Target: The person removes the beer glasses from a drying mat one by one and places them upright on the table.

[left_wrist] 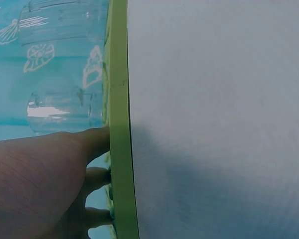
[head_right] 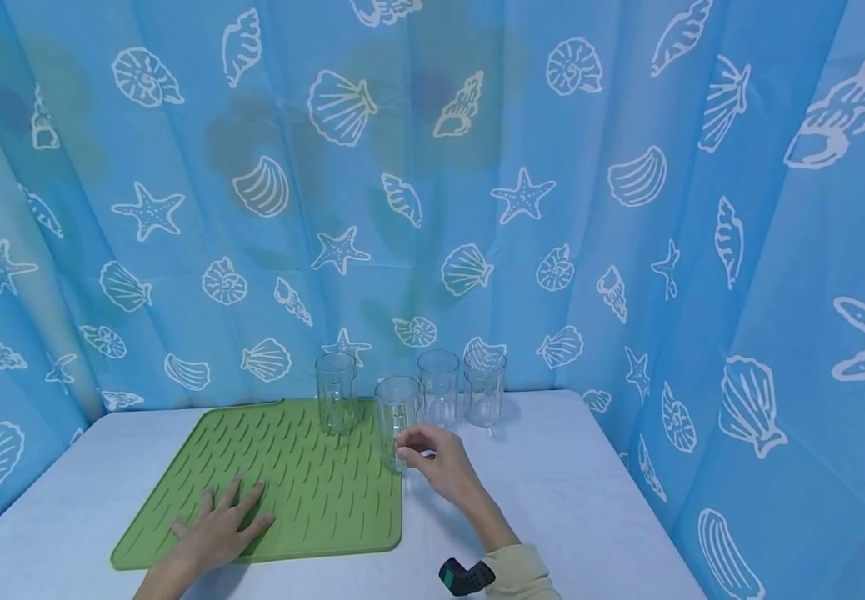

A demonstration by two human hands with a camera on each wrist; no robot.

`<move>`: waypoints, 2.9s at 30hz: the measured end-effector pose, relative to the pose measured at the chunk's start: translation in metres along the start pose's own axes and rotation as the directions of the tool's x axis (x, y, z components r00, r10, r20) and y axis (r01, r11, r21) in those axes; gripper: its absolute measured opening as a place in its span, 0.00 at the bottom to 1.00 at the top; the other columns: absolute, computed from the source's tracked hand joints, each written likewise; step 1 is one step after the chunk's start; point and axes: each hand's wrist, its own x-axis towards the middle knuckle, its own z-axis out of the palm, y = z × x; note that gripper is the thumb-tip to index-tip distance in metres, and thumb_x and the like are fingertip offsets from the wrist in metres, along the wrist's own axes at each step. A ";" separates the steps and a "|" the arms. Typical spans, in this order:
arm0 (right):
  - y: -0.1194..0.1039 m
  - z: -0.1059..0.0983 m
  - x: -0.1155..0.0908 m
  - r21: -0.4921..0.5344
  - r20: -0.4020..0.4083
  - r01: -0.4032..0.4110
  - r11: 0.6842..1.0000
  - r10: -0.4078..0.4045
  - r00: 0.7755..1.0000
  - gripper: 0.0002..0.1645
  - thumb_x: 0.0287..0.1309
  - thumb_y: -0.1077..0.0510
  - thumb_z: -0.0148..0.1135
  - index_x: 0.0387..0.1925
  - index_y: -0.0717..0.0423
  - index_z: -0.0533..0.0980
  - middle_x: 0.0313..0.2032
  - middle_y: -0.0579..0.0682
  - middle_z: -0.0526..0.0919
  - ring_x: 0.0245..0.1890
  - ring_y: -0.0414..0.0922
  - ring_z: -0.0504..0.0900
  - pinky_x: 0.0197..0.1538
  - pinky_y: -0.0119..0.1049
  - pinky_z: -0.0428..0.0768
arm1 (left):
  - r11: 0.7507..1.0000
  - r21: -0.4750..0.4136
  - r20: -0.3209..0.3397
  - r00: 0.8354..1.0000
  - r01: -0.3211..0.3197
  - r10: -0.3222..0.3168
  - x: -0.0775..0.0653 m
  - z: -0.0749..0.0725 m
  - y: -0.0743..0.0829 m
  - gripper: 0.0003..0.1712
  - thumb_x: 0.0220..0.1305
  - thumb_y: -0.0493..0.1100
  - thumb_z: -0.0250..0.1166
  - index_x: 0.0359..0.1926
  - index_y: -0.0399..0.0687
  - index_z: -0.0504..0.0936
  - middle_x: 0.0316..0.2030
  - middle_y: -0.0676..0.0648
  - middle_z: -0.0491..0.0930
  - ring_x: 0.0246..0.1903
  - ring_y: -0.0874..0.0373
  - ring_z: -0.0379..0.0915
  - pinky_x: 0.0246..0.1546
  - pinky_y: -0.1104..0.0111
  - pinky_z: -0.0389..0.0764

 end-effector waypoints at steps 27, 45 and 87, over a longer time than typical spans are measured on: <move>-0.004 -0.010 -0.001 0.041 0.018 0.016 0.999 -0.017 1.000 0.11 0.65 0.57 0.62 0.45 0.60 0.79 0.40 0.60 0.85 0.37 0.53 0.86 0.42 0.39 0.87 | 1.000 -0.005 -0.003 1.000 -0.010 0.010 0.001 -0.004 0.003 0.46 0.66 0.73 0.49 0.76 0.53 0.57 0.75 0.29 0.45 0.70 0.19 0.28 0.50 0.15 0.35; -0.013 -0.009 -0.001 0.097 0.038 0.018 0.995 -0.022 0.999 0.10 0.65 0.60 0.62 0.45 0.62 0.78 0.40 0.62 0.84 0.40 0.59 0.85 0.41 0.42 0.87 | 1.000 0.026 0.023 1.000 0.006 -0.006 0.002 -0.001 0.003 0.47 0.66 0.74 0.48 0.76 0.52 0.56 0.74 0.28 0.47 0.70 0.18 0.30 0.50 0.15 0.38; -0.029 -0.004 0.002 0.537 -0.021 -0.061 0.841 0.086 0.996 0.09 0.69 0.62 0.56 0.46 0.64 0.71 0.43 0.50 0.81 0.47 0.43 0.84 0.55 0.45 0.84 | 0.715 -0.506 -0.423 0.861 -0.482 0.281 0.029 -0.025 0.138 0.35 0.75 0.63 0.47 0.75 0.54 0.58 0.68 0.39 0.68 0.65 0.40 0.69 0.62 0.44 0.73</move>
